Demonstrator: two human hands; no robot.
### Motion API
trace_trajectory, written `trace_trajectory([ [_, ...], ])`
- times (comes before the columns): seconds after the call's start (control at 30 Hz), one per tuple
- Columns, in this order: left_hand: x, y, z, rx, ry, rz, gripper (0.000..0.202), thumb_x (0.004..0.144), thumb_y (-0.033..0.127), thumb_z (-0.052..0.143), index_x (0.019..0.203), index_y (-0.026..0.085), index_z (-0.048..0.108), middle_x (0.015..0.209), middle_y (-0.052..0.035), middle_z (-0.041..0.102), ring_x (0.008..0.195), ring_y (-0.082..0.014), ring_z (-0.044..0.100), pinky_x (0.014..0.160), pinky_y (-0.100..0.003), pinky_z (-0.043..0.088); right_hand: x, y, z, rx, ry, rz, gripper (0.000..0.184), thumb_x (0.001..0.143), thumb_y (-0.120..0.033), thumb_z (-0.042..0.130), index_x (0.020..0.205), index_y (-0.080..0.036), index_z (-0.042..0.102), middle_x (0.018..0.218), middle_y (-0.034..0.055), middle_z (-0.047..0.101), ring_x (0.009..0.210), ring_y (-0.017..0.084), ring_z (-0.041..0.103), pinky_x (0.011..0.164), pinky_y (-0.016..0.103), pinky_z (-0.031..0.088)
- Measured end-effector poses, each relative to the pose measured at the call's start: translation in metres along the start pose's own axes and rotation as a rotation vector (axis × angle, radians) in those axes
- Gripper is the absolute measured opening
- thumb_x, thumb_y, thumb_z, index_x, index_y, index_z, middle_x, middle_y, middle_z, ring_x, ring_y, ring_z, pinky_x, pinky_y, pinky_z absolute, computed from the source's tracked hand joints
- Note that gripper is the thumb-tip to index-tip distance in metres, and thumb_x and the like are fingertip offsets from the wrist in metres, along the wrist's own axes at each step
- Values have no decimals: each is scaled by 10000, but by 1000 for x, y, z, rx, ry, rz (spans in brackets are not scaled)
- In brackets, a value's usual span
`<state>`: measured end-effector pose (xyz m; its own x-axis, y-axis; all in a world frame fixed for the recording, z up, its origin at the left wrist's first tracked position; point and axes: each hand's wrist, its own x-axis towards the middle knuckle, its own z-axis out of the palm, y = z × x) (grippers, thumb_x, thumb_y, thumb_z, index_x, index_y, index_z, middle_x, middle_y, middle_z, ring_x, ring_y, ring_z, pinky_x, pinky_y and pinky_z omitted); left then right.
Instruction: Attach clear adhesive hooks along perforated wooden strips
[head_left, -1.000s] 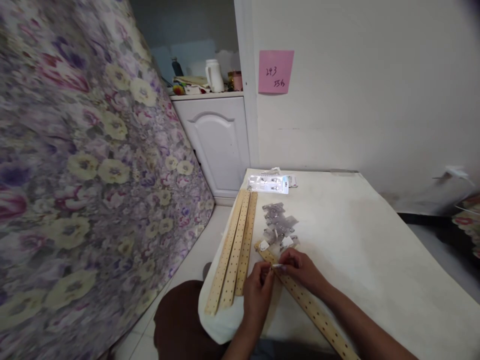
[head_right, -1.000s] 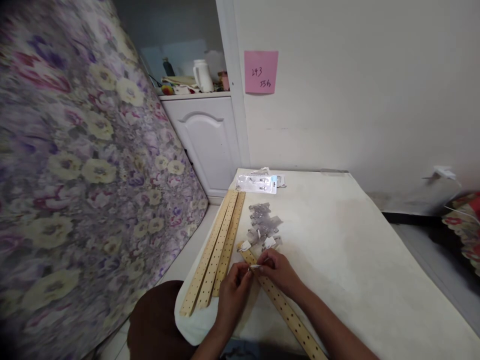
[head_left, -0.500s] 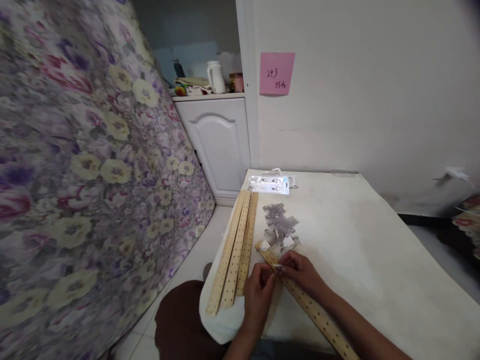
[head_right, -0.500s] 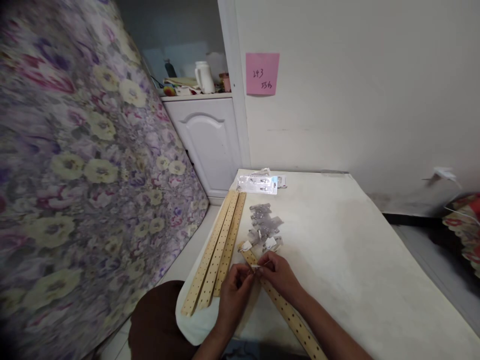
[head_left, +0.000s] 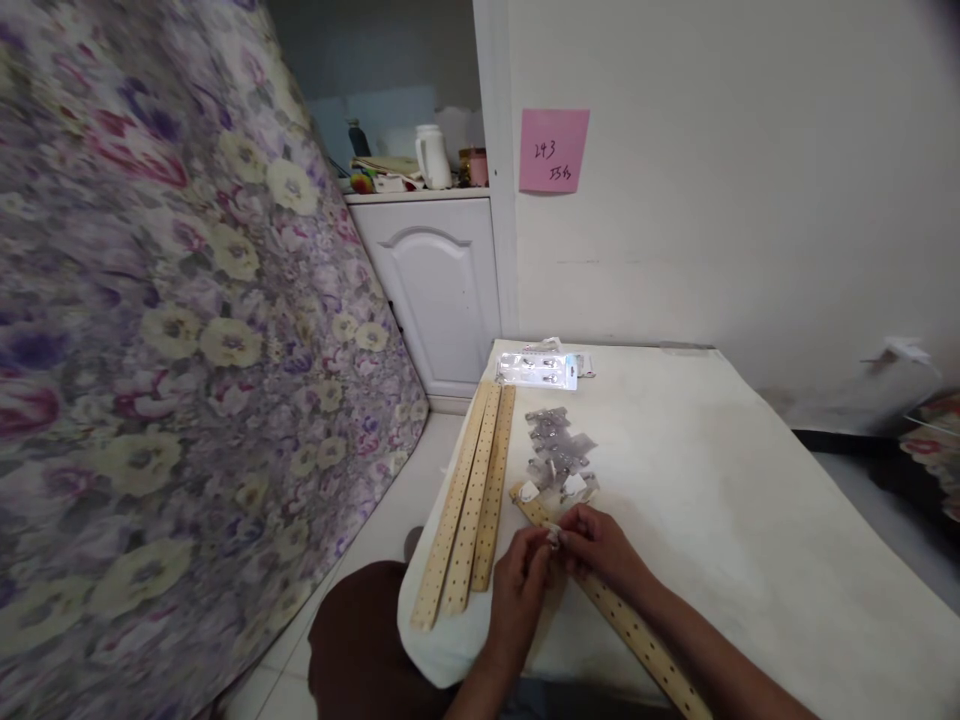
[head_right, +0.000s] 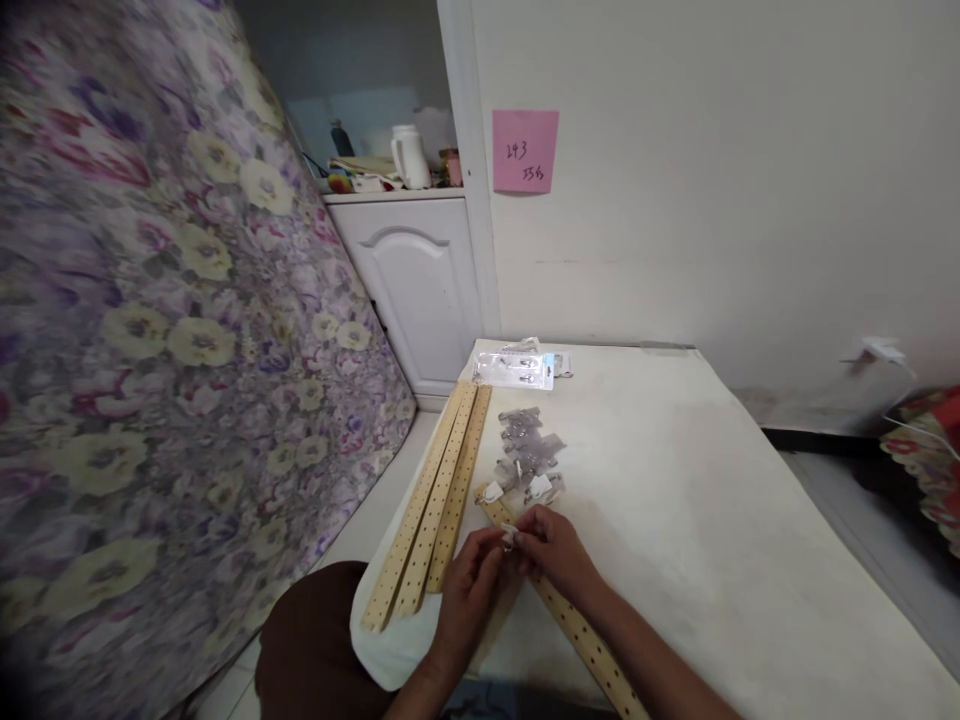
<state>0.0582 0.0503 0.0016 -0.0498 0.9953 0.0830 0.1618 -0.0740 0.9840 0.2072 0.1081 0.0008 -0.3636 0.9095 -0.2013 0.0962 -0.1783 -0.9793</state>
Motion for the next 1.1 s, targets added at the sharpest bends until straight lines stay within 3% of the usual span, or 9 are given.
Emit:
trace_trajectory([
  [0.13,2,-7,2,-60,73,-54,234,879,405,486,966,197,548,663,40,552,548,-104,510,548,-217,423,1,3,-1,23,4,30,241,724,-415,611,742,-204,496,480,-56,593,395,118,549,388,212,369],
  [0.23,4,-5,3,-49,97,-73,257,839,412,543,980,196,551,733,19,594,600,-117,538,562,-221,430,2,3,1,39,-13,35,234,717,-400,609,761,-196,503,458,-60,583,387,124,550,376,209,367],
  [0.37,5,3,0,53,67,-26,233,847,399,524,938,194,589,827,-15,628,739,-155,565,678,-257,439,0,1,7,46,-26,40,264,696,-418,616,768,-190,504,463,-59,576,401,135,567,367,212,383],
  [0.53,3,5,-3,54,33,-23,247,871,419,485,820,192,569,671,25,556,624,-133,506,598,-232,393,-4,-2,7,-5,-60,52,223,723,-390,589,782,-187,520,499,-56,574,393,126,553,370,211,378],
  [0.63,2,1,-3,31,16,-44,272,893,440,439,822,200,543,577,55,497,555,-121,479,563,-221,374,-6,-4,1,-103,-37,-44,167,756,-343,554,780,-178,573,587,-35,595,411,104,515,404,219,374],
  [0.8,4,-5,-2,10,-5,-81,290,884,471,442,843,202,541,524,73,453,485,-105,432,512,-204,335,-1,-10,-7,-261,56,-187,143,762,-299,568,788,-178,640,714,12,650,671,169,584,613,264,444],
  [1.1,5,-2,-1,19,2,-98,340,831,503,500,917,190,598,644,25,565,549,-116,484,526,-214,379,8,-4,4,-169,26,-142,95,693,-245,633,708,-173,571,594,-32,564,549,118,497,514,221,373],
])
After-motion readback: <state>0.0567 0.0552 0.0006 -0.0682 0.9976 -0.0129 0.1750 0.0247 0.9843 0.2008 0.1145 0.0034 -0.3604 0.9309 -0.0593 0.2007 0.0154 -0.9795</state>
